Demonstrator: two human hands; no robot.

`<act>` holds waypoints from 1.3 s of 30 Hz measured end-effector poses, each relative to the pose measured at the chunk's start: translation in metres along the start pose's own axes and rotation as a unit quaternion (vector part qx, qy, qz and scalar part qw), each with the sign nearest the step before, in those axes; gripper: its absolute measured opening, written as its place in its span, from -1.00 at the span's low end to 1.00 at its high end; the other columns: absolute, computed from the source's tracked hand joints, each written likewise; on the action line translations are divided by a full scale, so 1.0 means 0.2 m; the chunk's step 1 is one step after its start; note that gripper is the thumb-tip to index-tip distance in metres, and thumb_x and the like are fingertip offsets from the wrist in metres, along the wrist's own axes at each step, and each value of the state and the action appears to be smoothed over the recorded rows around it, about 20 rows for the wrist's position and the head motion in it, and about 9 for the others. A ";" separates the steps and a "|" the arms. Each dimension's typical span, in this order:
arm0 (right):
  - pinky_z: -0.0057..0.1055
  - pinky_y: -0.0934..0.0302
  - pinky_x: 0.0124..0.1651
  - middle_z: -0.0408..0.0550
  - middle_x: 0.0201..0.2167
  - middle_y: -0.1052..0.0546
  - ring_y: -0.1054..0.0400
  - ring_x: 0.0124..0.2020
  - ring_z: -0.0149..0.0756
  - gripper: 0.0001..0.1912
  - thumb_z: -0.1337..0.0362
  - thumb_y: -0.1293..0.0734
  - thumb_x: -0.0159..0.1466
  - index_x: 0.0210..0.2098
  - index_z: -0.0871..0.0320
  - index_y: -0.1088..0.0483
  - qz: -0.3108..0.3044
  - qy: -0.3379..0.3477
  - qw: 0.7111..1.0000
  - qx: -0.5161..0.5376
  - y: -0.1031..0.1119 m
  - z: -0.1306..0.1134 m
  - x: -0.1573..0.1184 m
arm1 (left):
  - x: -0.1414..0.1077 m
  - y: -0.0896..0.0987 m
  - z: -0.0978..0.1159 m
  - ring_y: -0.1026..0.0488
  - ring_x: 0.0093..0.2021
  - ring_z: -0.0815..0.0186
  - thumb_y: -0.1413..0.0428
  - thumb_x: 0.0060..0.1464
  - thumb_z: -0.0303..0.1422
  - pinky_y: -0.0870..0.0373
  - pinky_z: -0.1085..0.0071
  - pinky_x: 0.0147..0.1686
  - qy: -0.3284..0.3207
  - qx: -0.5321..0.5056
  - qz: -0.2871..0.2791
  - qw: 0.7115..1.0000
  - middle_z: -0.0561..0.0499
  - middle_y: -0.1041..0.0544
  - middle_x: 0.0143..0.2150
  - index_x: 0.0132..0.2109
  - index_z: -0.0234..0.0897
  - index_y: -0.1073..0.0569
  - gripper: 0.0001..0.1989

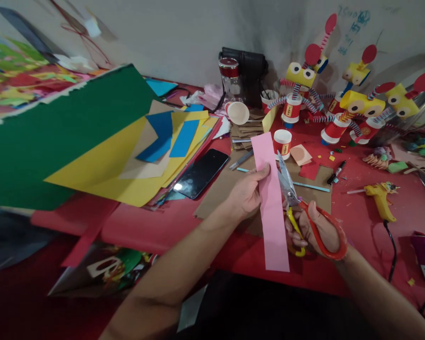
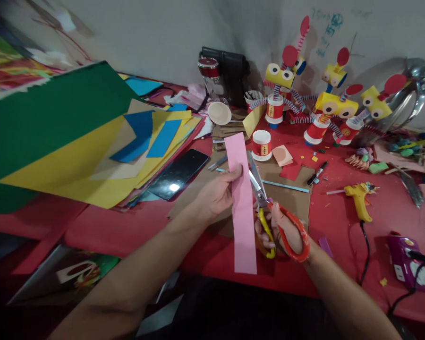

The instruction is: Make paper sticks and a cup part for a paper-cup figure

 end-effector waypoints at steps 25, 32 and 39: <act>-0.54 0.13 -0.64 -0.25 -0.56 -0.27 0.01 -0.62 -0.47 -0.29 -0.40 -0.25 0.12 -0.10 0.09 -0.32 -0.031 0.034 0.999 -0.025 -0.01 0.02 0.00 | -0.01 -0.03 0.03 -0.56 -0.50 0.40 -0.17 0.12 -0.60 -0.56 0.54 -0.38 -0.048 0.014 -0.011 0.999 -0.01 -0.63 -0.45 -0.36 -0.40 -0.54 -0.89; -0.54 0.12 -0.63 -0.23 -0.54 -0.29 0.00 -0.61 -0.47 -0.28 -0.41 -0.26 0.11 -0.10 0.09 -0.31 -0.024 0.026 0.999 -0.034 -0.01 0.00 0.00 | -0.01 -0.02 0.03 -0.56 -0.47 0.38 -0.17 0.11 -0.57 -0.58 0.48 -0.29 -0.046 0.018 0.008 0.999 0.01 -0.62 -0.45 -0.28 -0.37 -0.55 -0.93; -0.52 0.11 -0.64 -0.20 -0.54 -0.31 0.00 -0.63 -0.48 -0.34 -0.35 -0.26 0.16 -0.10 0.09 -0.33 -0.051 0.050 0.997 -0.040 -0.01 -0.01 -0.04 | -0.02 0.04 0.35 -0.54 -0.21 0.41 0.02 0.34 -0.37 -0.49 0.48 -0.13 -0.309 -0.024 0.105 0.945 0.08 -0.59 -0.35 -0.18 -0.26 -0.49 -0.80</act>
Point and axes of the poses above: each hand's wrist, its own x-axis towards the middle knuckle, its own y-axis out of the back of the hand, z = x × y, the point moved 1 cm from there along x, towards the middle knuckle
